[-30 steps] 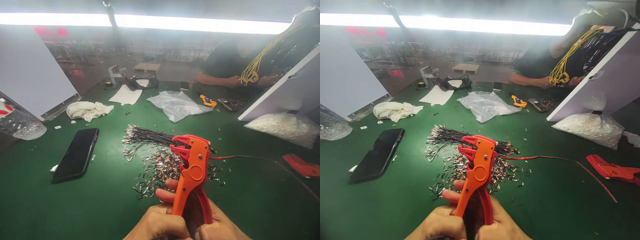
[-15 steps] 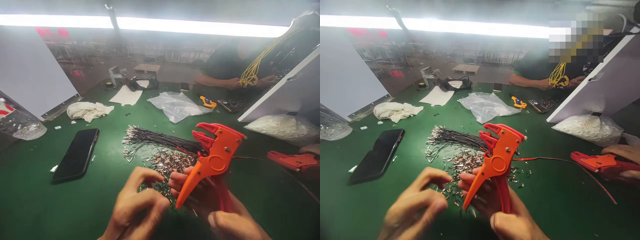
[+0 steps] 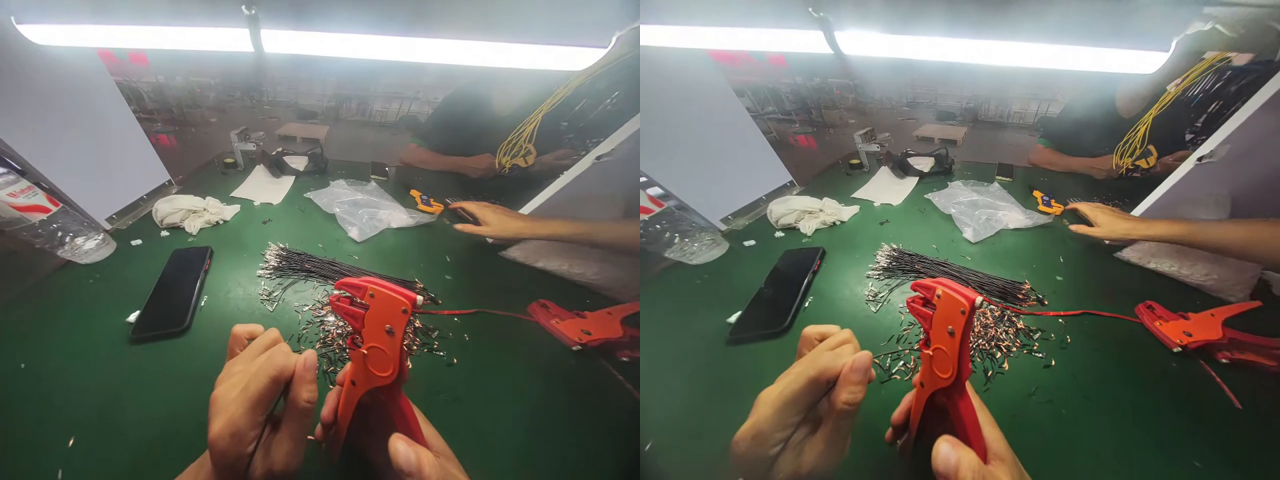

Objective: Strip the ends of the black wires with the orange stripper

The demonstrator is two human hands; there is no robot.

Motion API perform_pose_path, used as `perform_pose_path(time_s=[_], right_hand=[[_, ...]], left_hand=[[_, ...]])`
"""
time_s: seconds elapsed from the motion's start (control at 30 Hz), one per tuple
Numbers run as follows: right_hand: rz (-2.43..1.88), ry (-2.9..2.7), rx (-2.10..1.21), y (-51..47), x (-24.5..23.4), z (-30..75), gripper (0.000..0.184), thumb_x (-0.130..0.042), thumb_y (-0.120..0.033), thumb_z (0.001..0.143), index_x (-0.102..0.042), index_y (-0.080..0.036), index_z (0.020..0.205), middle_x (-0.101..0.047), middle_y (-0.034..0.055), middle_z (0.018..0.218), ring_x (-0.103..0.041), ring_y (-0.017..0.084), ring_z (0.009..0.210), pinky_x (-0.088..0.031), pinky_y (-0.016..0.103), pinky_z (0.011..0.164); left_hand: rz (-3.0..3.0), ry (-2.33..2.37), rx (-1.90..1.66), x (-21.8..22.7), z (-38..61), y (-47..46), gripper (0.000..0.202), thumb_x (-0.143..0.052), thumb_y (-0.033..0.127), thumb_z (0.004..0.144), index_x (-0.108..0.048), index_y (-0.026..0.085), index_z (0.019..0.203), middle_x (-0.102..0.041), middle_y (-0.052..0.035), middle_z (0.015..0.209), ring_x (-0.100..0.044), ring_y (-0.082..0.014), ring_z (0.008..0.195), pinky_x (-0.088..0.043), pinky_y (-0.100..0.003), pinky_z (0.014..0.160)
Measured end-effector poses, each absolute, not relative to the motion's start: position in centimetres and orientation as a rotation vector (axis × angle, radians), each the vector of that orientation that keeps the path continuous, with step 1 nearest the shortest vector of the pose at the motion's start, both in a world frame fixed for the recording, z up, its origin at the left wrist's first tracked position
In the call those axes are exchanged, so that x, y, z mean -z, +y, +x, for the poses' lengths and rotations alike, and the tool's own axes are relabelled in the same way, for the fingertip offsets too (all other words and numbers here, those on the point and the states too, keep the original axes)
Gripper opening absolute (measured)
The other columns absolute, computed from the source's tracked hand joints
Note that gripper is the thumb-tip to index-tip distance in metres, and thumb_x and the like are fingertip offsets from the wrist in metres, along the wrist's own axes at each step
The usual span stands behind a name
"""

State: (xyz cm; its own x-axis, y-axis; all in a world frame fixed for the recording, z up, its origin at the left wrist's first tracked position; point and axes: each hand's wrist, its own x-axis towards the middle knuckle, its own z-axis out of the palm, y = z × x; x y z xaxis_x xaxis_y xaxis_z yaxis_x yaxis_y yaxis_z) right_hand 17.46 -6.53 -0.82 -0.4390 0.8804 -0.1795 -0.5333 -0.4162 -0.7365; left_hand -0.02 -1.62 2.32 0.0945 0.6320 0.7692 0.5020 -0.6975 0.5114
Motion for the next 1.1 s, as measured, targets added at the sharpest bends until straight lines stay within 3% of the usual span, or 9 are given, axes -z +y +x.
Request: perform_pose_path(time_s=[0.23, 0.6, 0.8, 0.93, 1.1], right_hand=[[-0.771, -0.794, -1.947, -6.4, 1.1, 17.4, 0.055, -0.073, -0.057, 0.072, -0.059, -0.023, 0.113, -0.063, 0.009, 0.101, -0.061, 0.028, 0.093, -0.043, 0.047, 0.088], [-0.847, -0.94, -2.03, -6.0, 0.2, 17.9, 0.054, -0.073, -0.06, 0.071, -0.064, -0.022, 0.109, -0.067, 0.0098, 0.097, -0.063, 0.033, 0.098, -0.044, 0.051, 0.094], [-0.842, -1.043, -1.997, -5.7, 0.0, 17.9, 0.05, -0.069, -0.062, 0.075, -0.068, -0.021, 0.104, -0.069, 0.0118, 0.101, -0.063, 0.036, 0.102, -0.045, 0.053, 0.095], [-0.733, -1.012, -1.988, -5.7, 0.3, 17.4, 0.053, -0.069, -0.06, 0.078, -0.064, -0.022, 0.115, -0.07, 0.012, 0.107, -0.065, 0.035, 0.106, -0.047, 0.052, 0.094], [-0.641, -0.928, -2.063, -6.1, 1.0, 16.6, 0.073, -0.074, -0.053, 0.081, -0.045, -0.024, 0.141, -0.065, 0.0158, 0.129, -0.065, 0.031, 0.114, -0.043, 0.049, 0.105]], left_hand=[[2.542, 1.239, -1.481, -3.6, -1.1, -2.3, 0.03, -0.059, -0.003, 0.08, -0.047, 0.02, 0.065, -0.04, 0.0096, 0.05, -0.034, -0.0091, 0.048, -0.026, -0.034, 0.064], [2.679, 1.294, -1.468, -3.3, -0.3, -2.3, 0.028, -0.064, 0.0, 0.076, -0.05, 0.019, 0.061, -0.048, 0.0101, 0.044, -0.039, -0.0086, 0.042, -0.023, -0.034, 0.065], [2.743, 1.231, -1.386, -3.1, -0.4, -2.2, 0.029, -0.065, 0.001, 0.077, -0.049, 0.019, 0.06, -0.045, 0.0102, 0.044, -0.038, -0.0099, 0.045, -0.024, -0.034, 0.066], [2.7, 1.219, -1.373, -2.8, -0.2, -2.3, 0.032, -0.063, 0.0, 0.078, -0.046, 0.019, 0.059, -0.045, 0.0099, 0.045, -0.037, -0.01, 0.046, -0.024, -0.035, 0.067], [2.692, 1.206, -1.31, -2.3, -0.1, -2.4, 0.033, -0.062, 0.001, 0.081, -0.046, 0.02, 0.059, -0.042, 0.0095, 0.047, -0.037, -0.0105, 0.048, -0.025, -0.035, 0.068]])
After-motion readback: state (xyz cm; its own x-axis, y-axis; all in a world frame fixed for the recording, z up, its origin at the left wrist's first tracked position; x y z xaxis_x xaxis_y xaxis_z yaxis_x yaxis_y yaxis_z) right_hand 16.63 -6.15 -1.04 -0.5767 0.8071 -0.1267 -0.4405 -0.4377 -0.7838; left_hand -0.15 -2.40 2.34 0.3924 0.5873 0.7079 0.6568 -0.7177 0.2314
